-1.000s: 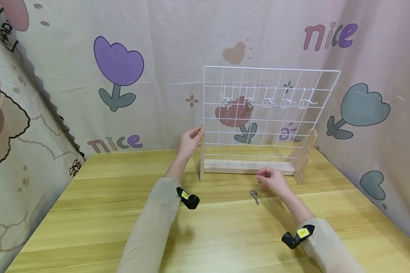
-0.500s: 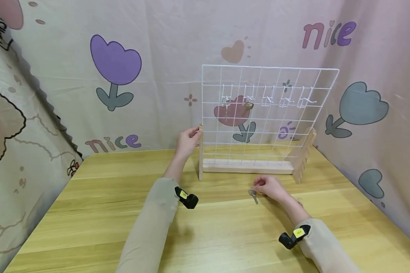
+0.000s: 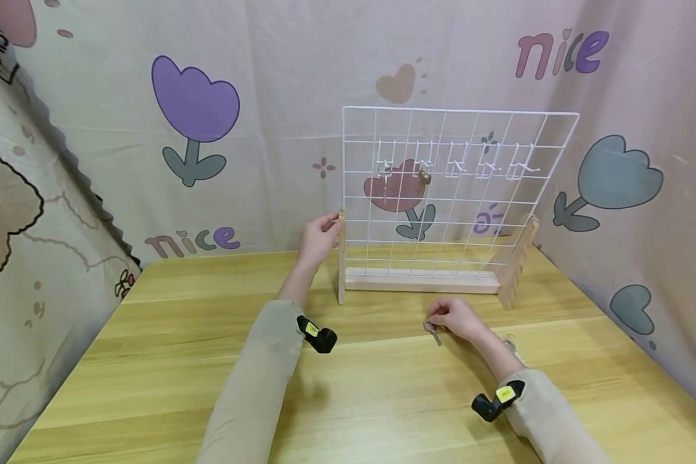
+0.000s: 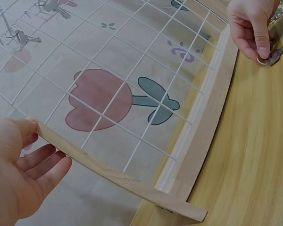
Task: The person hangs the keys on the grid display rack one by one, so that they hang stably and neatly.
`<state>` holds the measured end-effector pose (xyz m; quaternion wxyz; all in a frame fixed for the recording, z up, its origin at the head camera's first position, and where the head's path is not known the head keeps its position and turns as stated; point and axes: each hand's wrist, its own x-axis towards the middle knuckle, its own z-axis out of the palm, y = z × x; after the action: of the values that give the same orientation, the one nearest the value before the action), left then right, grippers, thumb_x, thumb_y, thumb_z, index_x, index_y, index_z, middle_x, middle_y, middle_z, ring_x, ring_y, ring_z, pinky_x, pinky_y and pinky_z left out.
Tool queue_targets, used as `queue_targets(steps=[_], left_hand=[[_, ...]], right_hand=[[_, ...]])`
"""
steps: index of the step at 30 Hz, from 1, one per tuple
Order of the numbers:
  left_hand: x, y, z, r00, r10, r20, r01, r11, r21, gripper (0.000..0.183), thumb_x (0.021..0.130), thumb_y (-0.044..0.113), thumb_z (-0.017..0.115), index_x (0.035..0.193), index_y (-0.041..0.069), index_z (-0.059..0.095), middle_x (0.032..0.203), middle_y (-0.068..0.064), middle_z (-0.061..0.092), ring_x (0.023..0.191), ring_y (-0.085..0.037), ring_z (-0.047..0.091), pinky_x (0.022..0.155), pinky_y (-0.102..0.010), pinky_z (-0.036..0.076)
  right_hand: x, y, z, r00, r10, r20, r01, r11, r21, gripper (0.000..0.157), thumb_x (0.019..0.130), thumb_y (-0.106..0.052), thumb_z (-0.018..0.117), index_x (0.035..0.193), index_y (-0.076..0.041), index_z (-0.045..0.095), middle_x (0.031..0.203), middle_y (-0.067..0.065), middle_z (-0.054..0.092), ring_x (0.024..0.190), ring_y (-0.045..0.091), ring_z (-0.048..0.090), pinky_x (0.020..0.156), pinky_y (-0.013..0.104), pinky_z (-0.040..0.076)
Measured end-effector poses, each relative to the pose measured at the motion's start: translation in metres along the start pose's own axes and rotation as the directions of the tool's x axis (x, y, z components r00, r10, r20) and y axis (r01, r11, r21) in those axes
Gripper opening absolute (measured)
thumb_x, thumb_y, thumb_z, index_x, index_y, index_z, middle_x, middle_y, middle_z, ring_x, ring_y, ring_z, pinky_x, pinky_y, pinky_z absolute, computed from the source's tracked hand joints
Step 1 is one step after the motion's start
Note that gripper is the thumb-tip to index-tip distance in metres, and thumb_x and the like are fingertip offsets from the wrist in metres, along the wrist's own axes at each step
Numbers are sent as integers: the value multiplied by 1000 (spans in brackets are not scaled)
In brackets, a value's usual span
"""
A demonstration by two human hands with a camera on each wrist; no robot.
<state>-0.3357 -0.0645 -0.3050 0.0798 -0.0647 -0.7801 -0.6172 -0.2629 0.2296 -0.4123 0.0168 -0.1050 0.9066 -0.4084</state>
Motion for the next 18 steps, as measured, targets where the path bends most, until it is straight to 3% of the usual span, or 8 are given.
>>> queue_targets(steps=[4, 9, 18], left_hand=[[0, 0, 1, 1000, 0, 1, 0, 1000, 1, 39, 95, 24, 54, 131, 7, 53, 124, -11, 58, 108, -21, 56, 80, -31, 53], [0, -1, 1, 1000, 13, 2, -13, 1000, -20, 39, 95, 23, 54, 131, 7, 53, 125, -12, 57, 109, -22, 56, 82, -33, 53], [1, -2, 1, 1000, 3, 1, -3, 1000, -18, 40, 95, 24, 54, 132, 7, 52, 125, -12, 57, 109, -23, 56, 84, -36, 52]], right_hand=[[-1, 2, -2, 1000, 9, 13, -9, 999, 43, 5, 86, -2, 62, 83, 2, 64, 72, 3, 64, 65, 13, 58, 58, 25, 46], [-4, 1, -7, 999, 47, 9, -48, 991, 123, 6, 87, -2, 60, 87, 2, 63, 70, 2, 58, 62, 15, 51, 51, 24, 43], [-6, -6, -29, 999, -31, -14, 32, 992, 122, 11, 89, -6, 61, 92, 5, 61, 75, 5, 58, 63, 19, 51, 55, 29, 49]])
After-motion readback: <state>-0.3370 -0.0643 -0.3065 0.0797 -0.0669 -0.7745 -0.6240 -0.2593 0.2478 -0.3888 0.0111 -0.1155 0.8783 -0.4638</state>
